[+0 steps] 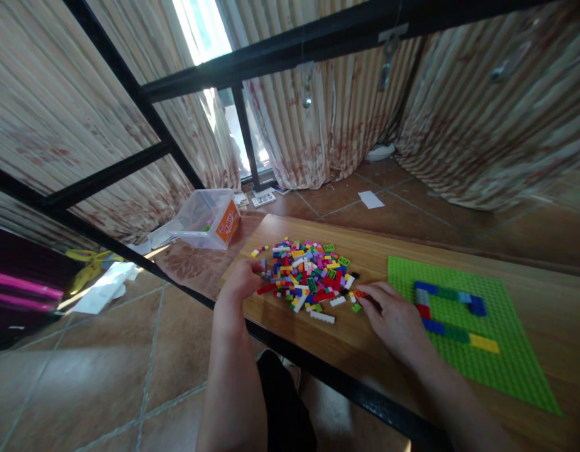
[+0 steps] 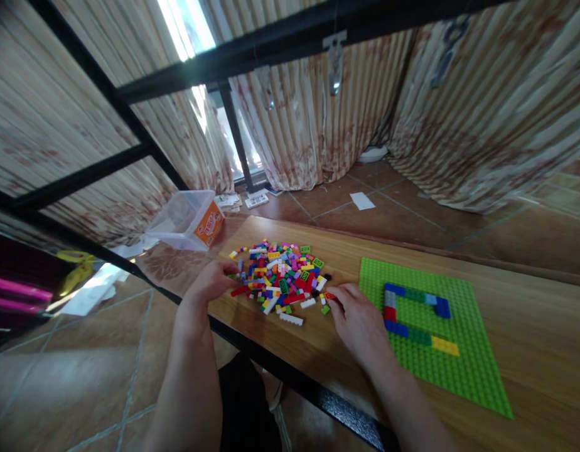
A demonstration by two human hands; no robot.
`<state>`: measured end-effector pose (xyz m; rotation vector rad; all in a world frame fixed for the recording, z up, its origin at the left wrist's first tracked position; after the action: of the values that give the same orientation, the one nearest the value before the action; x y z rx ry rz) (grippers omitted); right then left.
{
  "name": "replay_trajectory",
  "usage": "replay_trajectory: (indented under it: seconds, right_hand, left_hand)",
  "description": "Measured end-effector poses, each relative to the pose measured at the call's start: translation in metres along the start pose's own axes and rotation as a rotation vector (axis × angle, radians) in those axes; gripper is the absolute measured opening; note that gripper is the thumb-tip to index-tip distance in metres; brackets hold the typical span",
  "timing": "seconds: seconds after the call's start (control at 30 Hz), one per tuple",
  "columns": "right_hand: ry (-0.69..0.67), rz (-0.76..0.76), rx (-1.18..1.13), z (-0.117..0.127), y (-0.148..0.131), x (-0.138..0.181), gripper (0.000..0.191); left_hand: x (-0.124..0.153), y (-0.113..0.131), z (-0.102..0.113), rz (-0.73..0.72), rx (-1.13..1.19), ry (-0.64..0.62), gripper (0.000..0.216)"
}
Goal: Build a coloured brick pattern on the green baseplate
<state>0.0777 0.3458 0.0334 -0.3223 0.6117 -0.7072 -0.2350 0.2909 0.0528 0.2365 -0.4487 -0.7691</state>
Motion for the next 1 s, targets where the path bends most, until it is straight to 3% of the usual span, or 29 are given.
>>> replay_trajectory:
  seconds: [0.13, 0.23, 0.3, 0.4, 0.53, 0.63, 0.8, 1.0]
  right_hand:
    - [-0.001, -0.008, -0.010, 0.001, 0.000, 0.000, 0.026]
    - [0.058, -0.035, -0.049, 0.009, -0.003, -0.002, 0.026]
    - [0.157, -0.070, -0.109, 0.022, -0.006, -0.003, 0.026]
    - [0.293, -0.150, -0.299, 0.035, -0.008, -0.003, 0.027]
    - [0.359, -0.331, -0.671, 0.026, 0.001, 0.002, 0.036]
    - [0.370, -0.394, -0.807, 0.018, 0.006, 0.007, 0.041]
    - [0.359, -0.375, -0.820, 0.020, 0.010, 0.010, 0.041]
    - [0.365, -0.392, -0.855, 0.022, 0.012, 0.014, 0.041]
  left_hand:
    - [0.014, 0.013, 0.022, -0.107, 0.187, 0.016, 0.015]
    - [0.029, 0.039, 0.022, -0.226, 0.429, -0.084, 0.018]
    - [0.040, 0.064, 0.004, -0.279, 0.578, -0.222, 0.024]
    - [0.052, 0.099, -0.031, -0.260, 0.810, -0.329, 0.031]
    - [0.075, 0.144, -0.087, -0.252, 1.018, -0.522, 0.030]
    - [0.082, 0.157, -0.104, -0.239, 1.102, -0.496, 0.025]
    - [0.088, 0.169, -0.116, -0.259, 1.142, -0.484, 0.019]
    - [0.097, 0.181, -0.103, -0.399, 0.949, -0.287, 0.019]
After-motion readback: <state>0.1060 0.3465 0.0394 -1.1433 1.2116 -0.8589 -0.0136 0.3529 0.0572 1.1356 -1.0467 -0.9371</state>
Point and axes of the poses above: each hand's wrist, its own x-axis away from the middle knuckle, its own z-axis out of the back of the hand, y = z × x, the point moved 10 cm from there along -x, towards the middle knuckle, and after that the axes turned 11 degrees about z, right-handed, at the moved point
